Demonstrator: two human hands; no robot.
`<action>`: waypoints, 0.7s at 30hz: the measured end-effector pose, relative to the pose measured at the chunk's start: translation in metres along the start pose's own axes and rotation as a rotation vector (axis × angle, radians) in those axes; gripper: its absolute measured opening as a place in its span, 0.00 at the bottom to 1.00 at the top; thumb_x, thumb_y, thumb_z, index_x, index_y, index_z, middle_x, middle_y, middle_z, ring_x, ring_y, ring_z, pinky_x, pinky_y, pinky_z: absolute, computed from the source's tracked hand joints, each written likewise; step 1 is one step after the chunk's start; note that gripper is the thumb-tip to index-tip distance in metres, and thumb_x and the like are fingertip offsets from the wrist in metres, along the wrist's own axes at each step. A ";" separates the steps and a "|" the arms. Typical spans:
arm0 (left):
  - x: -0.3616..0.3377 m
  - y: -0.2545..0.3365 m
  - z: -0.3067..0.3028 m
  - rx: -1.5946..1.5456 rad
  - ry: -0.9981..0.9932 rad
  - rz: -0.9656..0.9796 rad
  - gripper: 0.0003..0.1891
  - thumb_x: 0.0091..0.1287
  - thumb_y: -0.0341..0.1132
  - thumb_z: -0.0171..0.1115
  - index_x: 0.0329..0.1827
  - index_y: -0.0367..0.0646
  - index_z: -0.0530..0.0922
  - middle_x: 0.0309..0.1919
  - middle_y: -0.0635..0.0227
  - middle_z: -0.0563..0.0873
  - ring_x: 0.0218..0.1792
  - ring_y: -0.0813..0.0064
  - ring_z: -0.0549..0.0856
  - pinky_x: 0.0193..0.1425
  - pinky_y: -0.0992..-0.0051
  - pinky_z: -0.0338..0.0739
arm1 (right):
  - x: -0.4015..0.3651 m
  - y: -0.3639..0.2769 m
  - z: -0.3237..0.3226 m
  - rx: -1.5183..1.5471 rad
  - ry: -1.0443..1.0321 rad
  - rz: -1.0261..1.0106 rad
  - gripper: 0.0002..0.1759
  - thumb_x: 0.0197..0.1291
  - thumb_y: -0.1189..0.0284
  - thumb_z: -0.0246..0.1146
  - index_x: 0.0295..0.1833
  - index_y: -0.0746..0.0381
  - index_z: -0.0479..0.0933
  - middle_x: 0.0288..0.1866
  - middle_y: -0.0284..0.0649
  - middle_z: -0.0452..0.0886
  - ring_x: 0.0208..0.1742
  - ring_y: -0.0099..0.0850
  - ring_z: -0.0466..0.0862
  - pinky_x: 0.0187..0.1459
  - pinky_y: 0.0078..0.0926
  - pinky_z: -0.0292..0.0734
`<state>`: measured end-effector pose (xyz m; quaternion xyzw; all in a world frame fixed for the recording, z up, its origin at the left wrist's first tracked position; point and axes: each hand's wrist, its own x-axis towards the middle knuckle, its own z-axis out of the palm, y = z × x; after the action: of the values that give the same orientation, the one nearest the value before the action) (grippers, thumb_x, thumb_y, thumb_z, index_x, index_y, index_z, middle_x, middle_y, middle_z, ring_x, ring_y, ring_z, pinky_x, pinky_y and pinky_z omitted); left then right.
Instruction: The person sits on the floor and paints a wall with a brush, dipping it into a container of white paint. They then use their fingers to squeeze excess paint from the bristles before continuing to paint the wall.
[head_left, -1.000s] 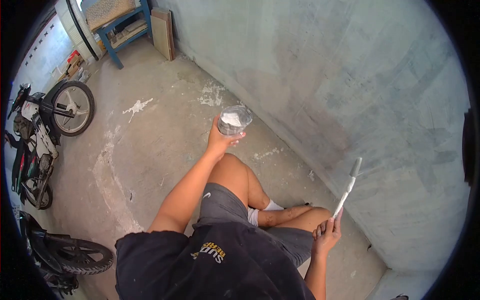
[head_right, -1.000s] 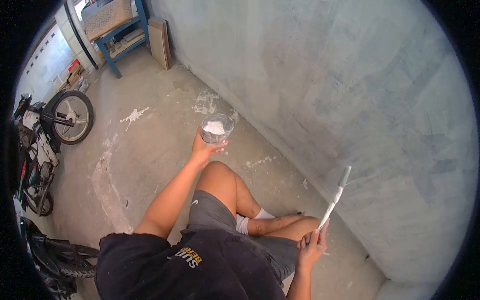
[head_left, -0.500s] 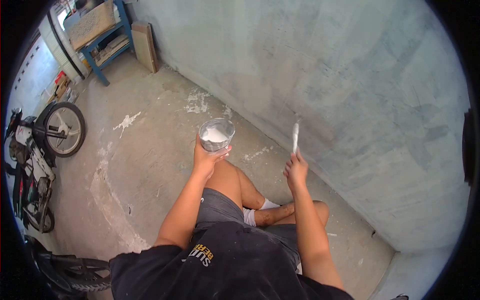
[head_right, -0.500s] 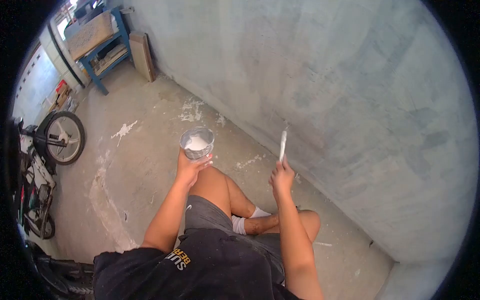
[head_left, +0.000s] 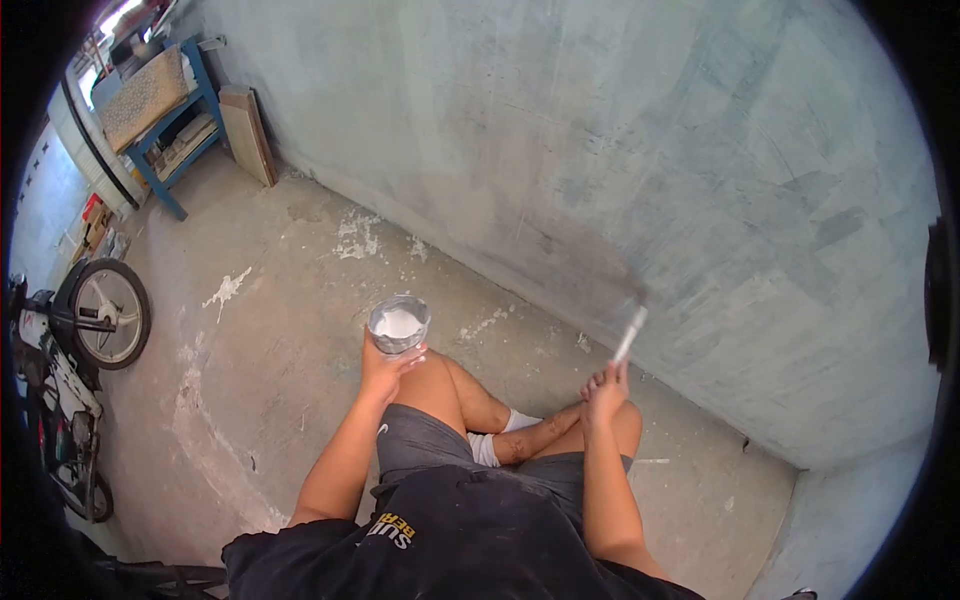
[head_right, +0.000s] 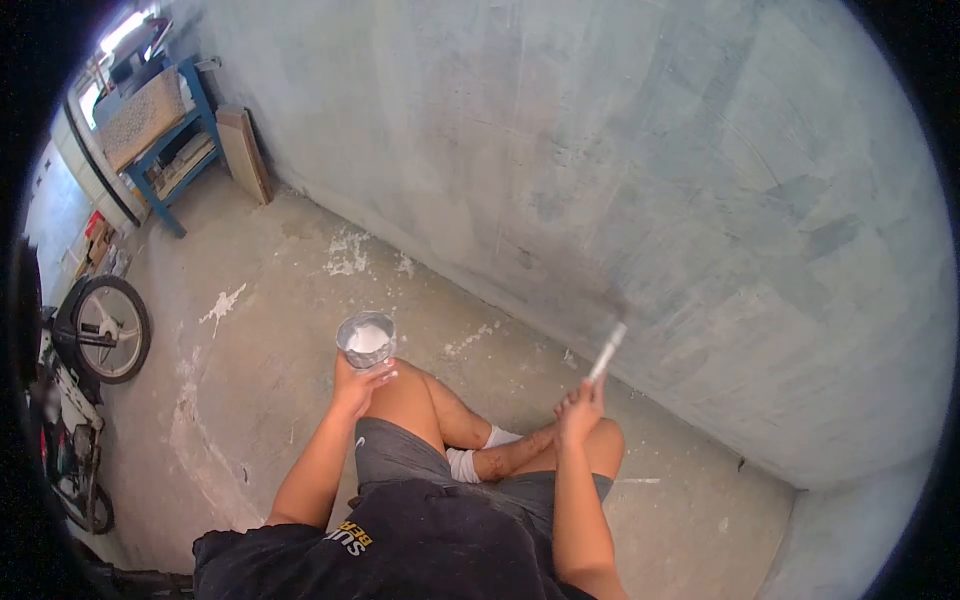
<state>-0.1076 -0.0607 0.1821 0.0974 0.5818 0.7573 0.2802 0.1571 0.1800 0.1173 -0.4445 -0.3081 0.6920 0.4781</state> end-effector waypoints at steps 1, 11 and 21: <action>0.002 -0.001 -0.005 0.006 0.005 -0.033 0.42 0.54 0.15 0.71 0.68 0.49 0.59 0.54 0.58 0.80 0.45 0.64 0.88 0.41 0.70 0.89 | 0.001 -0.003 -0.006 0.004 0.013 0.003 0.32 0.75 0.66 0.55 0.80 0.45 0.55 0.22 0.26 0.58 0.16 0.18 0.60 0.16 0.18 0.57; -0.049 0.001 -0.052 0.029 0.114 -0.014 0.37 0.59 0.18 0.67 0.69 0.50 0.62 0.57 0.62 0.78 0.54 0.64 0.83 0.51 0.56 0.86 | 0.012 0.014 0.091 0.160 0.209 -0.110 0.24 0.74 0.66 0.56 0.72 0.48 0.63 0.25 0.28 0.64 0.18 0.19 0.65 0.16 0.19 0.64; -0.082 0.018 -0.092 0.037 0.350 0.109 0.30 0.58 0.22 0.71 0.63 0.47 0.68 0.52 0.65 0.81 0.48 0.66 0.85 0.43 0.58 0.88 | -0.035 0.072 0.261 -0.250 -0.697 0.394 0.32 0.71 0.67 0.59 0.79 0.47 0.61 0.22 0.25 0.60 0.20 0.18 0.62 0.18 0.22 0.59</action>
<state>-0.0891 -0.1840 0.1858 0.0008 0.6295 0.7658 0.1315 -0.1036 0.1215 0.1754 -0.2889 -0.4422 0.8365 0.1461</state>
